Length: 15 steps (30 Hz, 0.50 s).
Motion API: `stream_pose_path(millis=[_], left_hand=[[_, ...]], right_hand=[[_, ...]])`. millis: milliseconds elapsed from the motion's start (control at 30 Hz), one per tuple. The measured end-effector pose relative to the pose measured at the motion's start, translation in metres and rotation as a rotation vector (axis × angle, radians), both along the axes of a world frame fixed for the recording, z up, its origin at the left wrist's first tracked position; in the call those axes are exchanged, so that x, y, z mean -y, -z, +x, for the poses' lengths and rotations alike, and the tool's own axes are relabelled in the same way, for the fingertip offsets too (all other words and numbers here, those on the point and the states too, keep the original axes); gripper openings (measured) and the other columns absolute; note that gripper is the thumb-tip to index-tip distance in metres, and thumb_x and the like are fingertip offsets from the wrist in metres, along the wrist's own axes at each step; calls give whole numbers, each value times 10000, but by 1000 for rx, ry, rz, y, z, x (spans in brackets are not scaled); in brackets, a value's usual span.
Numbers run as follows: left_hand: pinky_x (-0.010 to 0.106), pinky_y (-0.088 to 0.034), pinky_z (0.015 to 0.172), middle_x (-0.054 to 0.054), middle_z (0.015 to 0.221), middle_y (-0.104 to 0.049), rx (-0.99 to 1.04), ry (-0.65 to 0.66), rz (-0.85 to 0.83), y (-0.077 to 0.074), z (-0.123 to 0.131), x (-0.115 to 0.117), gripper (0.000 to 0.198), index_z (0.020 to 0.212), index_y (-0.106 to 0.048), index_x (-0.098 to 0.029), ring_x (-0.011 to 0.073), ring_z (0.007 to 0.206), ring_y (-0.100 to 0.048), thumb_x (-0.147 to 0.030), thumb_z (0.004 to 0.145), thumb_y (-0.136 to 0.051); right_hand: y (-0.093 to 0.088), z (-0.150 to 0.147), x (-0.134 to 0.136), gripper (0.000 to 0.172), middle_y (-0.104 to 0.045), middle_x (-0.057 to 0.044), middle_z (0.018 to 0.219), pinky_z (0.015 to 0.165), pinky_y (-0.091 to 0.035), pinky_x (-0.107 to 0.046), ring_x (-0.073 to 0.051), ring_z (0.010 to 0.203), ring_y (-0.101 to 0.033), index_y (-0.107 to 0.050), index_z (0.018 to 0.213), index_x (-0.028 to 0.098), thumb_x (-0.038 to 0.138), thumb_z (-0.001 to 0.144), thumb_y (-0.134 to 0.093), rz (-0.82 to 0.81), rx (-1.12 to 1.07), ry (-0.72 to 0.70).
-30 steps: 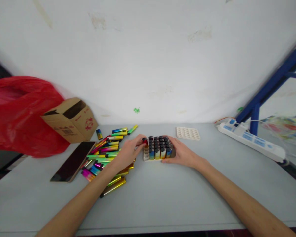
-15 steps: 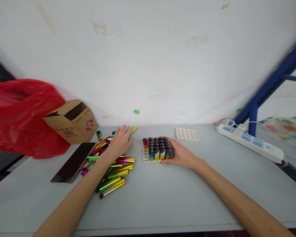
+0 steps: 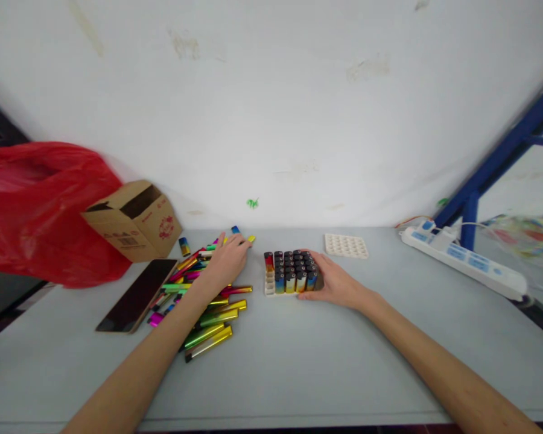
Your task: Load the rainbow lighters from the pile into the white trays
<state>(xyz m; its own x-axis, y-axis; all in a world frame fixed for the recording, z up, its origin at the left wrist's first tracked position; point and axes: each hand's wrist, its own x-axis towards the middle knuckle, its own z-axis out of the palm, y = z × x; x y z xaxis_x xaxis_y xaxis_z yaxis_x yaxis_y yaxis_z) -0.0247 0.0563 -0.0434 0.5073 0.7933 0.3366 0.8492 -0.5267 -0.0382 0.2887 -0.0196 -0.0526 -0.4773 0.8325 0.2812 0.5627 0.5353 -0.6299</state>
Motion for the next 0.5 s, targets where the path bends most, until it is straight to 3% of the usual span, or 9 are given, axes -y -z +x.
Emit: stream_pose_path(millis=[167, 333, 500], left_hand=[[587, -371, 1165, 163, 1148, -703, 19, 77, -4, 2, 1, -1, 391, 1165, -708, -167, 316, 1127, -650, -54, 909, -435], [504, -513, 1016, 159, 1137, -674, 152, 137, -90, 5, 4, 4, 462, 1190, -689, -169, 309, 1086, -638, 4, 875, -398], [484, -505, 1026, 148, 1154, -635, 287, 172, -91, 8, 2, 9, 490, 1188, -686, -171, 299, 1125, -602, 25, 838, -405]], right_hand=[[0, 0, 1, 1019, -567, -170, 1446, 1118, -453, -558, -376, 1312, -564, -359, 1544, 228, 568, 731, -870, -14, -1, 6], [-2, 0, 1, 1024, -569, -168, 1439, 1121, -455, -547, -372, 1309, -567, -347, 1546, 219, 577, 737, -864, -12, 19, 5], [-1, 2, 1, 1046, -552, -168, 1467, 1136, -444, -555, -378, 1330, -557, -340, 1559, 234, 607, 732, -859, -3, 11, -7]])
